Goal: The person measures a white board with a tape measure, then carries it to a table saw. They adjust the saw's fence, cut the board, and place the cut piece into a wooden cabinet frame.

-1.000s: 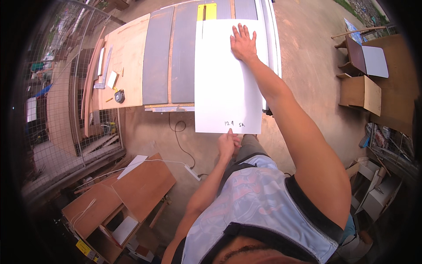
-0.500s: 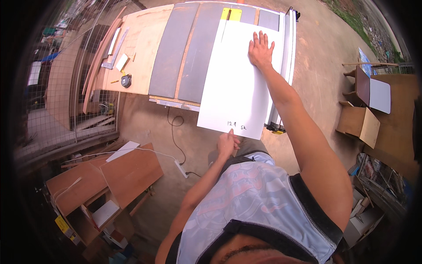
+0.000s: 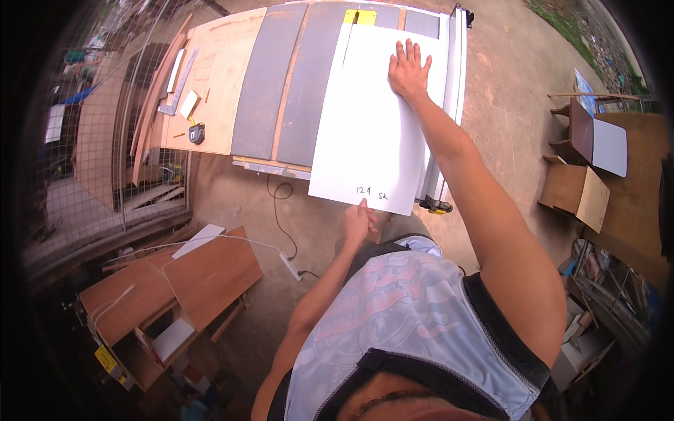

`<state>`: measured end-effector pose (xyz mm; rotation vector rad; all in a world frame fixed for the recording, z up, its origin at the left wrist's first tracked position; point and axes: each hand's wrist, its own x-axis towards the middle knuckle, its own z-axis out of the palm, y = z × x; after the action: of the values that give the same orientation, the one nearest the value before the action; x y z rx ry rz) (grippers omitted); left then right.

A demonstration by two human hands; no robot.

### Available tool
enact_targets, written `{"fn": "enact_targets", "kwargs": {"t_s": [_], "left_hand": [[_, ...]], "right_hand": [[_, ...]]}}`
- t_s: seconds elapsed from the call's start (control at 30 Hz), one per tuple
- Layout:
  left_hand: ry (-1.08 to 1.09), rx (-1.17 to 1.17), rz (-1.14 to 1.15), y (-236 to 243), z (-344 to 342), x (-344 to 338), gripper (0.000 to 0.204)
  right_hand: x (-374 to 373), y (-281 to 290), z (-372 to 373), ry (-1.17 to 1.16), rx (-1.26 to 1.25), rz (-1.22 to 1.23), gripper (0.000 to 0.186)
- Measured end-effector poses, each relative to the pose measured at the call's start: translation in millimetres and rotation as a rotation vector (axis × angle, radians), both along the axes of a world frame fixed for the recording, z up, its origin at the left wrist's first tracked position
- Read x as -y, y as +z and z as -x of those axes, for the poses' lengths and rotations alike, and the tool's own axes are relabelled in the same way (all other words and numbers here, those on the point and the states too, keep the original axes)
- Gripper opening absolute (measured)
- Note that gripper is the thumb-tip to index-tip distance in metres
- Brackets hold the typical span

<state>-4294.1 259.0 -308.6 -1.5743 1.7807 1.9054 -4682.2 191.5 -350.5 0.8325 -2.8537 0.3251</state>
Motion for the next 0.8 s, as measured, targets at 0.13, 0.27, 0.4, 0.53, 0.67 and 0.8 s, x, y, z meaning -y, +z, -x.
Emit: {"fn": "enact_targets", "kwargs": {"t_s": [0.13, 0.27, 0.4, 0.53, 0.67, 0.8], "left_hand": [[-0.001, -0.002, 0.024, 0, 7, 1, 0.049], [0.045, 0.014, -0.008, -2, 12, 2, 0.051], [0.046, 0.034, -0.005, -1, 20, 5, 0.051], [0.047, 0.046, 0.002, 1, 28, 7, 0.05], [0.039, 0.041, 0.02, 2, 33, 8, 0.05], [0.044, 0.05, 0.039, 3, 42, 9, 0.05]], "right_hand": [[2, 6, 5, 0.009, 0.048, -0.047, 0.058], [3, 2, 12, 0.009, 0.04, -0.023, 0.058], [5, 1, 20, 0.017, 0.048, 0.005, 0.058], [9, -1, 28, 0.021, 0.033, 0.017, 0.058], [10, -5, 34, 0.018, 0.029, 0.015, 0.058], [12, -4, 40, 0.022, 0.036, 0.034, 0.058]]}}
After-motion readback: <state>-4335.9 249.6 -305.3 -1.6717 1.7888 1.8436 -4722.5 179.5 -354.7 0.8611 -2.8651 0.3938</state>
